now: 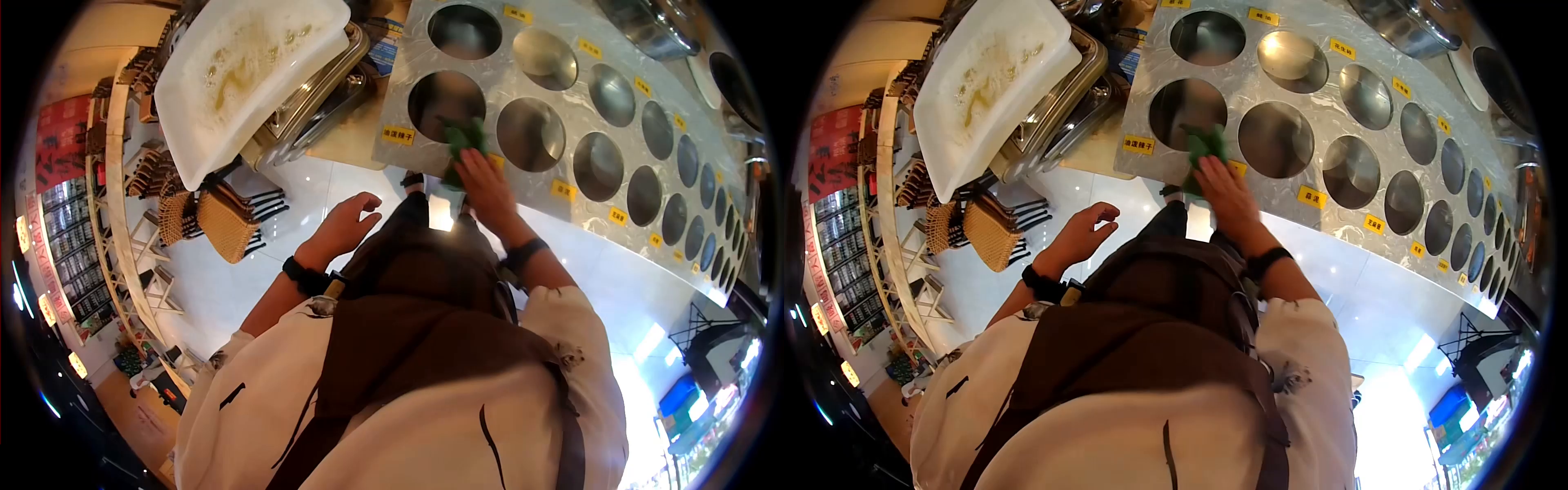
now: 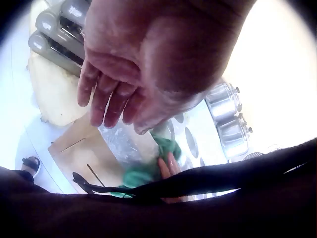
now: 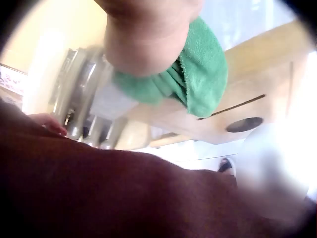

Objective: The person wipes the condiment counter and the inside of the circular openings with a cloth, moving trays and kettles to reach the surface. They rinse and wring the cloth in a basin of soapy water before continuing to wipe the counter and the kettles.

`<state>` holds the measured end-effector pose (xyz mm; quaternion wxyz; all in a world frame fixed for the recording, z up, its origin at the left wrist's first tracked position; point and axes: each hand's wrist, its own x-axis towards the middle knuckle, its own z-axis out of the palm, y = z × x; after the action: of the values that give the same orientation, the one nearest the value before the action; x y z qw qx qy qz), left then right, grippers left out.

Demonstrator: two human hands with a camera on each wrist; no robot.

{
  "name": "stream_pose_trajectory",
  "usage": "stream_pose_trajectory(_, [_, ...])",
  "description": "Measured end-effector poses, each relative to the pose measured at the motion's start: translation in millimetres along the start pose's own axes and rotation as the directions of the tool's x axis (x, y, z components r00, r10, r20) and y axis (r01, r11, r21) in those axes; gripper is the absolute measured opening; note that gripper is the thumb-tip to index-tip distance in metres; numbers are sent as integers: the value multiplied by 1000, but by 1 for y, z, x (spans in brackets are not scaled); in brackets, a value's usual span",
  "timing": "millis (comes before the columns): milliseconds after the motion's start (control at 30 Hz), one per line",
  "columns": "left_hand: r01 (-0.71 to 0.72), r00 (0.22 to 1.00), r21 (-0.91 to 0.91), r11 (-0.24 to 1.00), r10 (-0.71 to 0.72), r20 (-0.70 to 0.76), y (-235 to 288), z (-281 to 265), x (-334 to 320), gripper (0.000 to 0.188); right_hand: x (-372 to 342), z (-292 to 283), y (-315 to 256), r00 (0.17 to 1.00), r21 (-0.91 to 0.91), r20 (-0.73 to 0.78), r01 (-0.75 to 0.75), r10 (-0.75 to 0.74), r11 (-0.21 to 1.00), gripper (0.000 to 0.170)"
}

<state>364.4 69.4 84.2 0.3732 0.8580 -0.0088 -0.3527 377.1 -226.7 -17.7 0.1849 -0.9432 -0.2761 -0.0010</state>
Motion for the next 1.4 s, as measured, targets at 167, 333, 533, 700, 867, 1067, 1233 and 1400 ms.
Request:
stream_pose_trajectory(167, [-79,995,10,997,80,-56,-14,4,6,27,-105,-28,47,977,-22,-84,-200,197,980,45])
stream_pose_trajectory(333, [-79,994,-31,996,76,-75,-22,1,10,28,-96,-41,31,887,185,-192,-388,421,903,37])
stream_pose_trajectory(533, [-42,996,-56,998,37,-76,-20,-10,10,28,4,4,-17,882,135,-341,-297,326,945,29])
stream_pose_trajectory(700, [-27,995,-32,999,24,-97,-31,-18,9,26,25,10,-15,816,137,-329,-457,476,879,30])
stream_pose_trajectory(867, [-37,997,-10,999,36,-74,-45,-19,20,25,55,5,-9,746,101,-288,-600,600,794,30])
stream_pose_trajectory(1067, [-77,996,-17,997,76,-46,-35,-29,27,26,54,13,13,710,138,-290,-633,642,762,32])
stream_pose_trajectory(1233, [-90,995,-19,996,90,-34,-43,-35,36,28,-18,3,44,782,104,-247,-565,572,818,30])
stream_pose_trajectory(1400, [-88,995,8,996,88,-56,-50,-42,40,28,-21,-19,63,826,193,-124,-523,549,830,25])
